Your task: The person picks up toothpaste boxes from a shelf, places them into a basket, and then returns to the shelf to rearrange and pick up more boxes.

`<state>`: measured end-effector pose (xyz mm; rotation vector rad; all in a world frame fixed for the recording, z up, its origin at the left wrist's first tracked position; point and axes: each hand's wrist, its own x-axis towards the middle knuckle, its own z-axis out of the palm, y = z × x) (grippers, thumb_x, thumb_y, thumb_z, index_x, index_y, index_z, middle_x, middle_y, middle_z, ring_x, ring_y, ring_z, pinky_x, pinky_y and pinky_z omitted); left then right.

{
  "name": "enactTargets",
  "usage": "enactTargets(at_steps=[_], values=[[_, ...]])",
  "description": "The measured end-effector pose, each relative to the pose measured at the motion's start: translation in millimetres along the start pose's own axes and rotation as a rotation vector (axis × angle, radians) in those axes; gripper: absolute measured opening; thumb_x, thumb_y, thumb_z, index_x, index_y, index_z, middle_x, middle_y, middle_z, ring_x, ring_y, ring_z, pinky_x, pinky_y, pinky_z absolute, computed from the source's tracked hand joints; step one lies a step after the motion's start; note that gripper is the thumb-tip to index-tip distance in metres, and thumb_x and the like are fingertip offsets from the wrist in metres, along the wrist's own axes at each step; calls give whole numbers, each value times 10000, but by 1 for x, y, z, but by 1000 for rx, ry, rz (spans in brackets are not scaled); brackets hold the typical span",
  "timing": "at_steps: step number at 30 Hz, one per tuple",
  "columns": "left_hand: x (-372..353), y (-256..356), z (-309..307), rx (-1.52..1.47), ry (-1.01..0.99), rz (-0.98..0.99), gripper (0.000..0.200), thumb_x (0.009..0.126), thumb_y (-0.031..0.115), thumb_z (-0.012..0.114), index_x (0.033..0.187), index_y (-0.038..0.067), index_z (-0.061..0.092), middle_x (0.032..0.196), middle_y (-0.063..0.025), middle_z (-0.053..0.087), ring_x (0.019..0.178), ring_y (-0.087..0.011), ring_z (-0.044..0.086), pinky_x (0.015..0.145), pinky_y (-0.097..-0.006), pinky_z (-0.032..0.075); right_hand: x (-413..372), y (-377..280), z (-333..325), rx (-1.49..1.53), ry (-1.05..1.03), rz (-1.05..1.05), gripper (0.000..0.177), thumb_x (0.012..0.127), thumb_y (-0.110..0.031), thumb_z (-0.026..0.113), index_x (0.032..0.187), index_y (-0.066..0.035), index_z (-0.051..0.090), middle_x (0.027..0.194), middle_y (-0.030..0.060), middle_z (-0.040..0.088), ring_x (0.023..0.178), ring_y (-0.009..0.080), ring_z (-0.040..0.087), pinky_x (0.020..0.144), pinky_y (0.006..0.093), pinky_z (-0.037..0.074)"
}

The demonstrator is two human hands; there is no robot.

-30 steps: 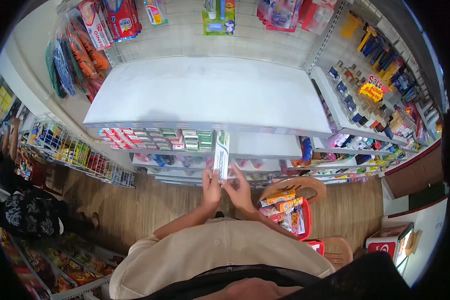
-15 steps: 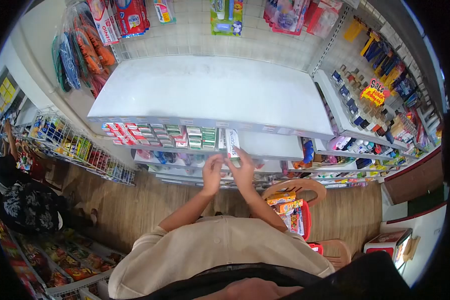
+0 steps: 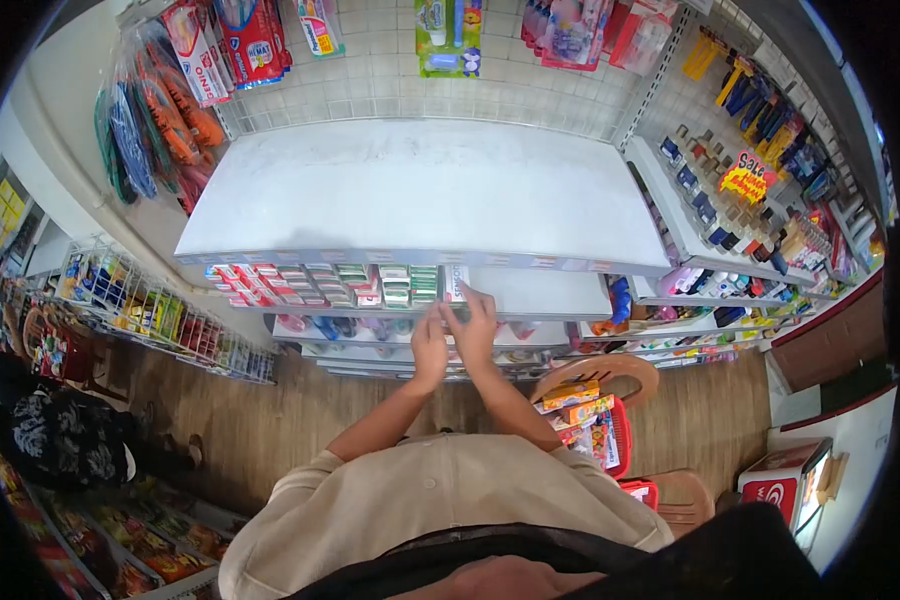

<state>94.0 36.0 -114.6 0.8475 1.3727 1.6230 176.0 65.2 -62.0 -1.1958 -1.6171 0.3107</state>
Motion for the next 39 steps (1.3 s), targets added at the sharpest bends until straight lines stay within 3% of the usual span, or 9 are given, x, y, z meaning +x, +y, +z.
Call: enactTargets(at_steps=[4,6,13,15,18,23,32,39], values=[[-11,13,-5,-87,-15,-46,377,988,239,423,1229,-28,537,1139,-152,602,915,-174,603,804,-296,471,-1,2,2,-17,4,-1,459,725,-162,764,1147,-56,618,990,133,594,931,289,580,803,370,491],[-19,10,-12,3,-9,106,367,990,222,422,1273,1,497,1076,-84,617,822,-104,579,690,-225,460,-1,0,4,-26,12,1,458,726,-166,764,1147,-58,619,987,134,594,934,293,582,808,371,491],[-38,-33,-95,-1,8,31,339,974,216,462,1234,9,529,1066,-75,616,866,-135,591,748,-250,457,-4,-1,12,-82,2,20,513,731,-140,734,1205,-38,567,1064,184,610,998,348,581,855,404,480],[-42,-39,-122,80,74,-73,282,959,182,499,1160,-6,561,1024,-108,632,851,-150,595,753,-274,483,-8,4,16,-115,-4,32,518,738,-137,725,1215,-33,555,1105,199,605,1016,362,585,860,410,485],[-44,-49,-157,47,130,33,270,961,193,498,1130,-5,572,953,-96,636,830,-138,595,729,-271,485,-11,7,24,-192,0,22,570,765,-184,697,1290,-84,497,1184,240,571,1012,381,605,803,422,528],[-45,-41,-195,107,141,-54,253,960,199,502,1081,-4,591,906,-82,634,818,-138,591,720,-265,482,-11,-2,30,-159,69,-14,558,771,-145,676,1290,-59,492,1174,265,565,1017,412,591,820,434,515],[-37,-53,-227,70,70,-73,230,953,186,511,1035,-7,607,854,-66,626,744,-120,565,700,-254,463,-11,-8,32,-173,70,52,561,767,-139,678,1287,-58,486,1186,245,566,1023,396,589,823,424,513],[-45,-20,-244,152,79,-99,204,942,187,528,968,7,619,816,-65,616,721,-120,562,674,-260,458,-15,-3,36,-214,108,46,568,758,-140,684,1287,-83,487,1183,215,579,1019,371,600,817,416,523]])
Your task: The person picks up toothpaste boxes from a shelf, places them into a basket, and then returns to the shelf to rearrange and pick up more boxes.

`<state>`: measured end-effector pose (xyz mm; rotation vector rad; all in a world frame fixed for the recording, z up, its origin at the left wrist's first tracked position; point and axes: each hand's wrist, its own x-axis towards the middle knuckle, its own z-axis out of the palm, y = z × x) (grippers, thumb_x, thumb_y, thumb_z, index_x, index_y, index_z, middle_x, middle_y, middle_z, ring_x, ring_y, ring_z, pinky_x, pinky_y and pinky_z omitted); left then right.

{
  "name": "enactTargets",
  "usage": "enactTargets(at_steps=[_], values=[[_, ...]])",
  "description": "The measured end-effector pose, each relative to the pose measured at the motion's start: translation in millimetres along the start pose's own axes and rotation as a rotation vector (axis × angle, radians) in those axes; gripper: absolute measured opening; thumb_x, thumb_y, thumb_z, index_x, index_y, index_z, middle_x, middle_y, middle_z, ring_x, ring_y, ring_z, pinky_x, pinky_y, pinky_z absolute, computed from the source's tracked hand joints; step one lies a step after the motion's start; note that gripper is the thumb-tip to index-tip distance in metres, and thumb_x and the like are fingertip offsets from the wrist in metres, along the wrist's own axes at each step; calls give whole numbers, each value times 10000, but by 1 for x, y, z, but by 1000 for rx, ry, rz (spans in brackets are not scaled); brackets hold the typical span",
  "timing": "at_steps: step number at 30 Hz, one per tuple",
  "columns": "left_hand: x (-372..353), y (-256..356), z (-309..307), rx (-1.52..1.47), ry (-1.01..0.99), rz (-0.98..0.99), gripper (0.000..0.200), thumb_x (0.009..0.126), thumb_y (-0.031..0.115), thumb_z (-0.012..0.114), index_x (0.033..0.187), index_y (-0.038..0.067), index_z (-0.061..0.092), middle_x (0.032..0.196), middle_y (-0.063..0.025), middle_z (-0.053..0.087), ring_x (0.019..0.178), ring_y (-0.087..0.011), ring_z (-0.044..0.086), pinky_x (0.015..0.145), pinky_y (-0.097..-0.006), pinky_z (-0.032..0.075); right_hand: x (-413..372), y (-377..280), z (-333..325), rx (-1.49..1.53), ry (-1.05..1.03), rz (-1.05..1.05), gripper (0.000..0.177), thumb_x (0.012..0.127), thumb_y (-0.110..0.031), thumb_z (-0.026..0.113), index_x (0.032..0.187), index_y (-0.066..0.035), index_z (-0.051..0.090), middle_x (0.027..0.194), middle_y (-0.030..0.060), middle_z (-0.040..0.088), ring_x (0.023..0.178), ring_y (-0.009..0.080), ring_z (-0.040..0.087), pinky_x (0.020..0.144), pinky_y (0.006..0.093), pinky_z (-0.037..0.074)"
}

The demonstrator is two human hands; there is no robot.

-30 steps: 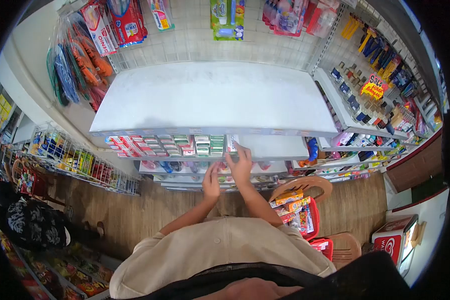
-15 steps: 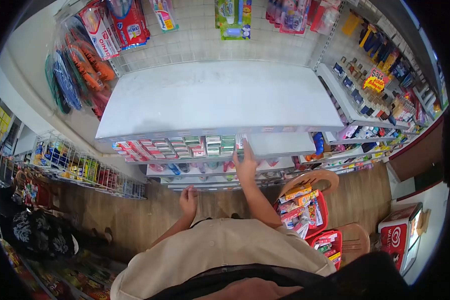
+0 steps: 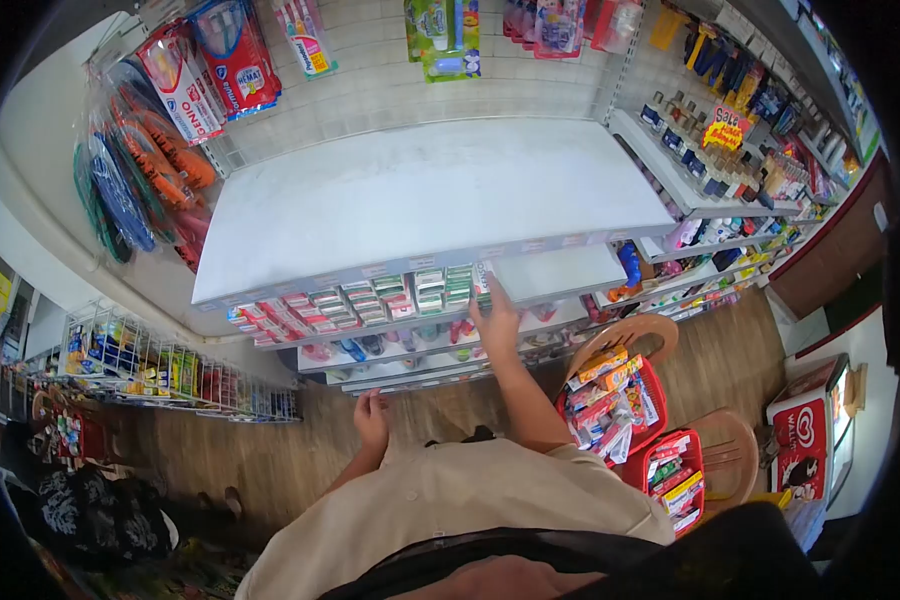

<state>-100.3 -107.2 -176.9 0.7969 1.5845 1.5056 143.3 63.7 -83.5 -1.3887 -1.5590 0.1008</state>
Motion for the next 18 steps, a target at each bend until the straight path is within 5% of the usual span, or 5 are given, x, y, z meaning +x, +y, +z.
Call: enactTargets(at_steps=[18], values=[[-1,7,-10,47,4,88,190,931,194,553,906,10,596,788,-54,609,709,-128,561,657,-274,466,3,-7,-16,98,-5,-22,567,761,-133,686,1294,-99,493,1174,241,572,1059,395,568,881,420,485]])
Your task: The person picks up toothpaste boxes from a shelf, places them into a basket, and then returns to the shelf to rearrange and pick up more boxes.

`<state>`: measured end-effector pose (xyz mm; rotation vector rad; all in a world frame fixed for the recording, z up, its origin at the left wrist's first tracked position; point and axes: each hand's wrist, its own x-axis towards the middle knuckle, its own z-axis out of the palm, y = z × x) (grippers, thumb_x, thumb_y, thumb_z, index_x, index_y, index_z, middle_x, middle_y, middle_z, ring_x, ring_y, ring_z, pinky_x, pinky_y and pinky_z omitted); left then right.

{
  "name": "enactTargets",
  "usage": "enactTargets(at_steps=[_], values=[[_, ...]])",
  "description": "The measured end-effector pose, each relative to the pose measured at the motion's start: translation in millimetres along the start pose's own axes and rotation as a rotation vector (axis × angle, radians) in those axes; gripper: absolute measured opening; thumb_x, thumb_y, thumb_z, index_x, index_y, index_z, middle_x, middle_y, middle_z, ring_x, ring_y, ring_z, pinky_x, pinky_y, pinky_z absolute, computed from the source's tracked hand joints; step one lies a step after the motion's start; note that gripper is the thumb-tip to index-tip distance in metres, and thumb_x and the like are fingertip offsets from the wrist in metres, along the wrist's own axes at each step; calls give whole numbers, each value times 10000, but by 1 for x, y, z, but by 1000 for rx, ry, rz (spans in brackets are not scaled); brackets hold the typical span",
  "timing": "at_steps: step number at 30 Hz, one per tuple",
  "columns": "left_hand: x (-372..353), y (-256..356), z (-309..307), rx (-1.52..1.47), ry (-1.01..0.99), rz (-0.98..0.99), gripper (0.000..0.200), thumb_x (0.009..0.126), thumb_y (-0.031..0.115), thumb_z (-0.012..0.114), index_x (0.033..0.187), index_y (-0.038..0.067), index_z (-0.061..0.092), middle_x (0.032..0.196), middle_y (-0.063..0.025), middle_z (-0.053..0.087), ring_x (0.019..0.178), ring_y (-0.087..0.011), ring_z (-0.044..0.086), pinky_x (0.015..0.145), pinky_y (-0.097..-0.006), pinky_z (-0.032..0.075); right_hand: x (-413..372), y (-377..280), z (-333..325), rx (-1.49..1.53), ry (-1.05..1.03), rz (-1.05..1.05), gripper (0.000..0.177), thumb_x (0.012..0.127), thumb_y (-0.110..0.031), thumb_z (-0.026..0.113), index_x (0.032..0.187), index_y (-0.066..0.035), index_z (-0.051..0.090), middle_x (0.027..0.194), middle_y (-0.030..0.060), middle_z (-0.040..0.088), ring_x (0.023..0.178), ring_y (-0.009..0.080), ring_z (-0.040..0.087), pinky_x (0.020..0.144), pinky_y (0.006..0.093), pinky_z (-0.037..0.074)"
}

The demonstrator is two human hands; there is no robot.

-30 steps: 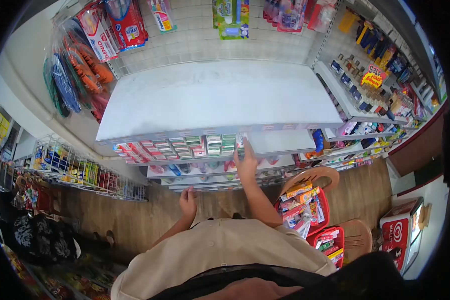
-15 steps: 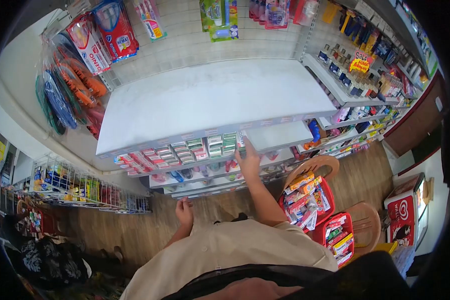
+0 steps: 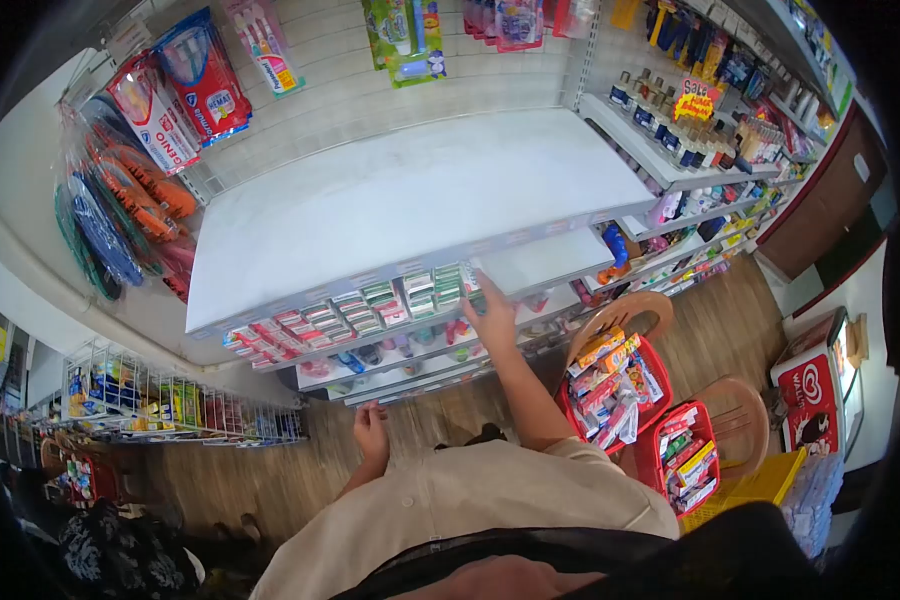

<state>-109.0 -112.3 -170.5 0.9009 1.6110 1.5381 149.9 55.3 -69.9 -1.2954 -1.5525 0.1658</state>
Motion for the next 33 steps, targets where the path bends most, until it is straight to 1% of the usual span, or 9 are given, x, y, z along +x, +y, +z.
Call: enactTargets(at_steps=[5,9,11,15,21,27,31,32,33], values=[[3,-28,-3,-7,-26,3,183,927,195,562,919,17,601,787,-57,615,701,-132,571,650,-273,472,1,-2,-1,-30,-12,20,560,767,-153,689,1287,-81,494,1153,247,580,1004,407,586,863,428,483],[-3,-32,-1,-51,-34,20,199,931,211,561,919,16,601,792,-60,614,695,-132,573,642,-271,478,-1,2,4,-20,11,33,556,771,-153,691,1280,-51,493,1155,224,591,1034,380,585,874,421,473],[-7,-31,-3,-6,-52,2,200,934,207,555,924,13,601,798,-61,614,701,-133,575,643,-271,480,-1,4,5,-19,23,-3,568,773,-156,682,1298,-72,483,1135,261,583,976,417,591,851,445,480],[-16,-16,0,66,-80,-47,197,944,190,530,934,5,600,814,-66,611,712,-137,575,647,-272,482,-2,6,6,-63,-20,27,572,779,-176,670,1305,-66,475,1137,266,582,979,418,591,852,449,475],[-26,-22,3,123,-119,26,219,951,191,506,961,-6,601,821,-84,611,713,-149,576,644,-282,476,-5,8,12,-97,49,38,589,759,-184,675,1303,-71,478,1121,244,593,930,400,598,835,443,477],[-42,-12,11,220,-136,-46,229,949,198,503,929,-10,597,813,-83,613,713,-148,578,665,-281,469,-7,8,16,-164,92,40,597,737,-187,688,1292,-82,496,1125,218,602,905,362,618,818,412,492],[-46,-17,22,246,-215,-36,228,946,200,506,914,-8,594,807,-80,614,714,-146,578,669,-279,468,-7,1,10,-207,90,65,610,738,-199,691,1312,-146,493,1113,205,613,887,366,620,853,414,488],[-45,-17,28,240,-228,-10,228,946,201,508,909,-7,593,805,-79,613,712,-145,578,667,-278,468,-7,0,5,-150,-45,121,614,777,-173,666,1340,-89,436,1219,254,532,1035,394,560,904,446,447],[-46,-19,32,234,-240,17,228,945,202,509,904,-6,592,803,-79,612,710,-145,577,666,-277,469,-10,0,0,-157,-41,135,614,777,-173,666,1340,-89,436,1219,254,532,1035,394,560,904,446,447]])
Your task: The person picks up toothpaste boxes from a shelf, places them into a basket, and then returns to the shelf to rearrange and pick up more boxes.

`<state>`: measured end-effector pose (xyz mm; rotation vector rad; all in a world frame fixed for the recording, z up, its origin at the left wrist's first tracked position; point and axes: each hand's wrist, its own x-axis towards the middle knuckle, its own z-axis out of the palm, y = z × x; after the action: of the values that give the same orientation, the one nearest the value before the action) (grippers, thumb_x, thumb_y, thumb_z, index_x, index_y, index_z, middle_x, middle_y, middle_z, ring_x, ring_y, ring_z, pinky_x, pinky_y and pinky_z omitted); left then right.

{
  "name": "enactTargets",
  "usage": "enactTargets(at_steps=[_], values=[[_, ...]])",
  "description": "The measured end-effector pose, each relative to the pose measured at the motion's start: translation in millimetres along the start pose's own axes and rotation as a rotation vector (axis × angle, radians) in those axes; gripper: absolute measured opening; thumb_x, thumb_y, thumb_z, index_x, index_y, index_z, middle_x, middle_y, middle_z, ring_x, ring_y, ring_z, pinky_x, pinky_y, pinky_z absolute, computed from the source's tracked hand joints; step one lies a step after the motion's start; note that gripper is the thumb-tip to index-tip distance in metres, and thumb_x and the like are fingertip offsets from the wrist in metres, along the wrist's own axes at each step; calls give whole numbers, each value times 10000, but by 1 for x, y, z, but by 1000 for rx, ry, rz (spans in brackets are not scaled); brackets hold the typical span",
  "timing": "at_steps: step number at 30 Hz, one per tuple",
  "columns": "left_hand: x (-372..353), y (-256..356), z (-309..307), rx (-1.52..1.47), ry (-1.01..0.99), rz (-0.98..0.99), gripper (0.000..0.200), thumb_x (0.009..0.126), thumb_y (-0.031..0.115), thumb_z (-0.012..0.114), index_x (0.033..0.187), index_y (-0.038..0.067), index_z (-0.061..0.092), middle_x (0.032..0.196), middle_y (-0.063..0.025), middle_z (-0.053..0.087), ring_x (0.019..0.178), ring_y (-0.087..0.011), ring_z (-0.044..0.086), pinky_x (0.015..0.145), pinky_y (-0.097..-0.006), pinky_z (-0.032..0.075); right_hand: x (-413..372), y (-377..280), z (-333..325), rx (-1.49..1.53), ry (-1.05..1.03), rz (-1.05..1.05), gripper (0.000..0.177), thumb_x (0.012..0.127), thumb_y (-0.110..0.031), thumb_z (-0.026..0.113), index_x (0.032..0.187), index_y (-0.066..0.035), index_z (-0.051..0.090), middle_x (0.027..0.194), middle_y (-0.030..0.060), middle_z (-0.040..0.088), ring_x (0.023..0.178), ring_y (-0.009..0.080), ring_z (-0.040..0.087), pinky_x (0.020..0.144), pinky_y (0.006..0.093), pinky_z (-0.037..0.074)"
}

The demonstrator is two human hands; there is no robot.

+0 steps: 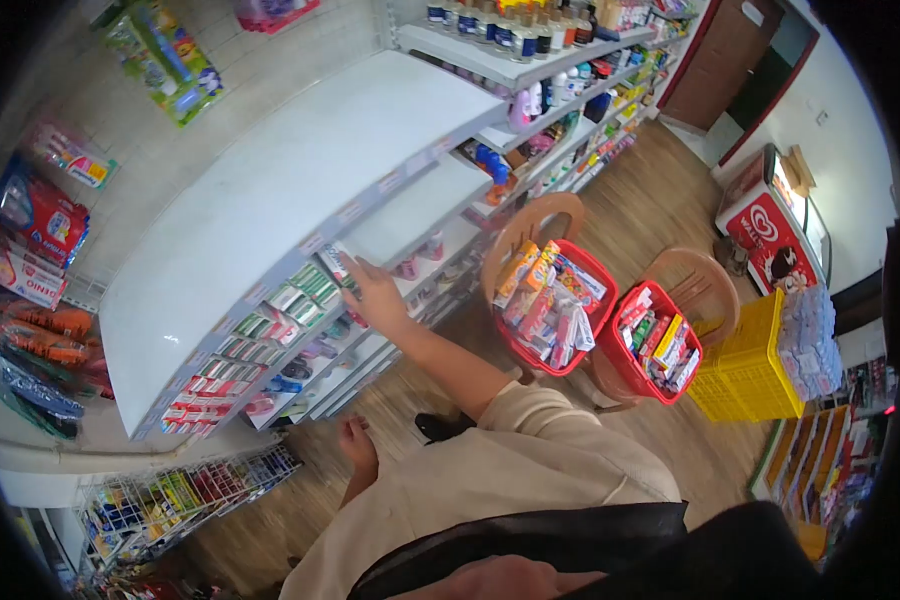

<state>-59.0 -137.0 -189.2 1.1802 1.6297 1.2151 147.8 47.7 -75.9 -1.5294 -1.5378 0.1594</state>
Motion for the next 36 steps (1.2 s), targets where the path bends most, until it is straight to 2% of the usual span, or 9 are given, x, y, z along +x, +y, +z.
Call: enactTargets(at_steps=[10,16,19,22,24,28,30,32,36], values=[[-37,63,68,372,-188,-68,218,936,201,517,984,-2,581,848,-100,614,711,-157,582,627,-280,479,-119,74,-93,300,-190,-18,627,791,-119,637,1370,-115,397,1437,204,300,1295,380,353,1054,432,333],[-65,-41,153,380,-620,-752,355,879,295,574,1088,8,588,881,-101,618,710,-171,584,613,-305,478,-237,187,-236,155,-238,174,591,785,-124,634,1338,-101,427,1390,200,348,1271,389,374,1044,438,341],[-89,-129,219,481,-947,-251,369,848,294,598,1062,-6,609,867,-78,622,712,-172,586,627,-310,478,-277,255,-298,-47,-84,572,560,744,-165,678,1260,-79,479,1323,220,403,1231,394,405,1004,445,371],[-145,-106,319,270,-853,-219,382,856,306,617,1073,-8,608,890,-91,633,788,-178,599,685,-293,481,-316,336,-309,-224,-42,788,613,714,-248,738,1214,-32,459,1241,231,475,1143,408,486,938,450,421],[-172,-78,374,258,-951,-195,400,852,321,639,1103,12,600,970,-107,636,868,-182,607,748,-297,488,-307,363,-312,-11,-325,1291,734,709,-313,767,1250,1,384,1136,219,552,995,384,589,802,429,505],[-215,-18,432,45,-1044,-283,433,829,326,672,1140,38,589,1061,-136,631,949,-199,613,834,-322,482,-359,452,-225,289,-182,1414,848,714,-415,751,1295,11,305,1085,173,601,857,278,649,633,368,550],[-220,-2,443,138,-1021,-196,439,825,321,677,1144,33,585,1069,-144,630,959,-216,614,846,-331,478,-338,440,-241,37,-244,1370,755,727,-473,706,1222,39,455,996,200,641,834,264,666,653,392,547],[-216,2,446,241,-1009,-114,446,820,315,681,1147,29,581,1076,-152,628,970,-233,615,858,-340,473,-310,435,-273,-103,-746,1153,646,731,-514,661,1023,61,619,875,215,669,838,266,677,678,401,541],[-201,-52,459,300,-948,-80,466,807,322,688,1142,19,572,1105,-175,619,1014,-294,607,884,-375,466,-273,396,-347,-153,-636,1201,572,716,-538,629,876,8,684,818,210,670,800,324,672,702,400,528]])
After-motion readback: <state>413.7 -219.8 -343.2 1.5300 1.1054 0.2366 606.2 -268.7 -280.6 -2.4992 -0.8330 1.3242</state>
